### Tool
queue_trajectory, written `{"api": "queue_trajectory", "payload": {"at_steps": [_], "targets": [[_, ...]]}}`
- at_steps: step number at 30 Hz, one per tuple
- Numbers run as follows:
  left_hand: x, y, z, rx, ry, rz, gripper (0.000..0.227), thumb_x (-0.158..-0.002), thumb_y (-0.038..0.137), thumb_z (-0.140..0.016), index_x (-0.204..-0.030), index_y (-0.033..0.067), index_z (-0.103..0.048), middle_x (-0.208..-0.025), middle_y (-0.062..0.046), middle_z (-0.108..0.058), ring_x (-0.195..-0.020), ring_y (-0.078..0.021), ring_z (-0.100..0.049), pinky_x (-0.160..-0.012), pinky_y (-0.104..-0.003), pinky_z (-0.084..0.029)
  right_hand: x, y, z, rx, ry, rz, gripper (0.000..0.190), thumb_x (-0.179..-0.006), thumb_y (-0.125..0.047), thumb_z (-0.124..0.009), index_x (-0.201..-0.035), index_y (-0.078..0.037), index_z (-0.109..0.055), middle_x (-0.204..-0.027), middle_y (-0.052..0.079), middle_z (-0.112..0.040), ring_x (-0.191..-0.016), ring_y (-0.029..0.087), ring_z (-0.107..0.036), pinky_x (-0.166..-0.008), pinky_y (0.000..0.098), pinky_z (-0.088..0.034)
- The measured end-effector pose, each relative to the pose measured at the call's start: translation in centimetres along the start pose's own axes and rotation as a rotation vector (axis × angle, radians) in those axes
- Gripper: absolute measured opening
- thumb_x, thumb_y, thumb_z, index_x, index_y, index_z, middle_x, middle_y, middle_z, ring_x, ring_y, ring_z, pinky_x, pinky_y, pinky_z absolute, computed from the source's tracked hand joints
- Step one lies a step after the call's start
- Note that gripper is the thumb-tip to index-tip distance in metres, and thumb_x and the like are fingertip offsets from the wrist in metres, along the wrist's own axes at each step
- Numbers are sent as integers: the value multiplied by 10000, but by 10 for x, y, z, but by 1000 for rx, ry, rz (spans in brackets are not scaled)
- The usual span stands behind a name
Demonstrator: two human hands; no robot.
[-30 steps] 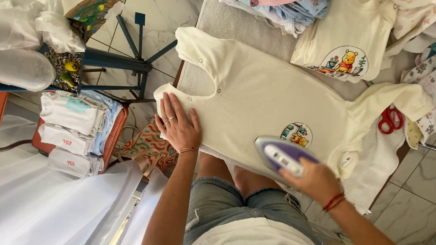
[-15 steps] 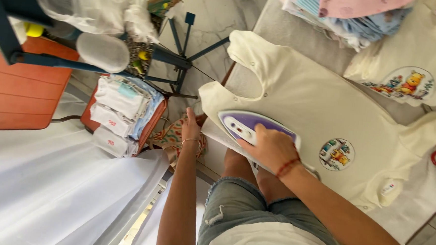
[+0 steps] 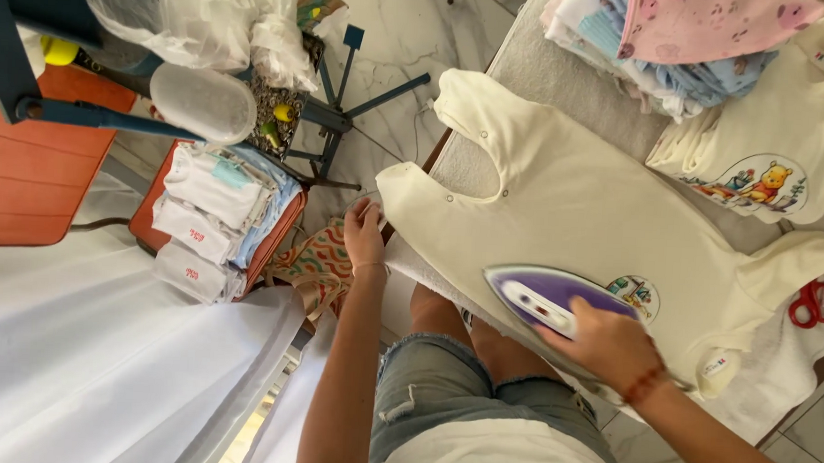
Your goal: Ironing and folding baby clothes on a work table
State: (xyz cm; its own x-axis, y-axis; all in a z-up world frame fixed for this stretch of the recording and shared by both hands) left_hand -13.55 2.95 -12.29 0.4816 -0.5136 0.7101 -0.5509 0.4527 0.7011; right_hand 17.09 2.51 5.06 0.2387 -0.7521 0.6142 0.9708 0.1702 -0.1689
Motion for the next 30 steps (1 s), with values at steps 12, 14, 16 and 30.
{"api": "queue_trajectory", "payload": {"at_steps": [12,14,16,30], "targets": [[72,99,-91,-824,203,-887,263,-719,136,-538,-928,290,-581,-1013,115,-532,-993,-106,-511,-866,-315,-362,-55,64,44,-166,466,-249,574,-649,-544,-662,-625,25,-596,-593,221,-588,-652,386,-607,-552,455,-471],[71,113,-102,-865,75,-802,155,-776,172,-526,-869,274,-595,-964,63,-569,-938,-176,-555,-803,-349,-405,-41,28,27,-70,280,-33,539,-539,-604,-631,-612,-77,-547,-533,157,-598,-576,324,-626,-520,425,-484],[37,103,-110,-919,22,-602,191,-802,305,-478,-972,270,-556,-1043,10,-536,-981,-230,-534,-846,-399,-379,-45,31,27,44,347,-37,513,-577,-619,-602,-603,-112,-523,-504,109,-579,-538,273,-622,-501,366,-486],[-145,34,-172,-656,-338,-187,319,-629,453,-725,-753,166,-663,-630,12,-614,-634,-108,-573,-634,-220,-421,-105,39,86,-10,489,-222,518,-632,-620,-601,-618,-110,-504,-514,98,-561,-585,299,-615,-534,378,-497]]}}
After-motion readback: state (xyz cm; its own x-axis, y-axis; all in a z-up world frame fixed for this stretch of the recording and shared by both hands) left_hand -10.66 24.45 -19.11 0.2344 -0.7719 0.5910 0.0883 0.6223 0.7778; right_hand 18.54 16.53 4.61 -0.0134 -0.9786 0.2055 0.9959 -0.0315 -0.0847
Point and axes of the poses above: each hand's wrist, its own x-axis away from the middle knuckle, its own z-axis out of the back of the hand, y = z × x, the point moved 6 cm from there along -x, towards the middle knuckle
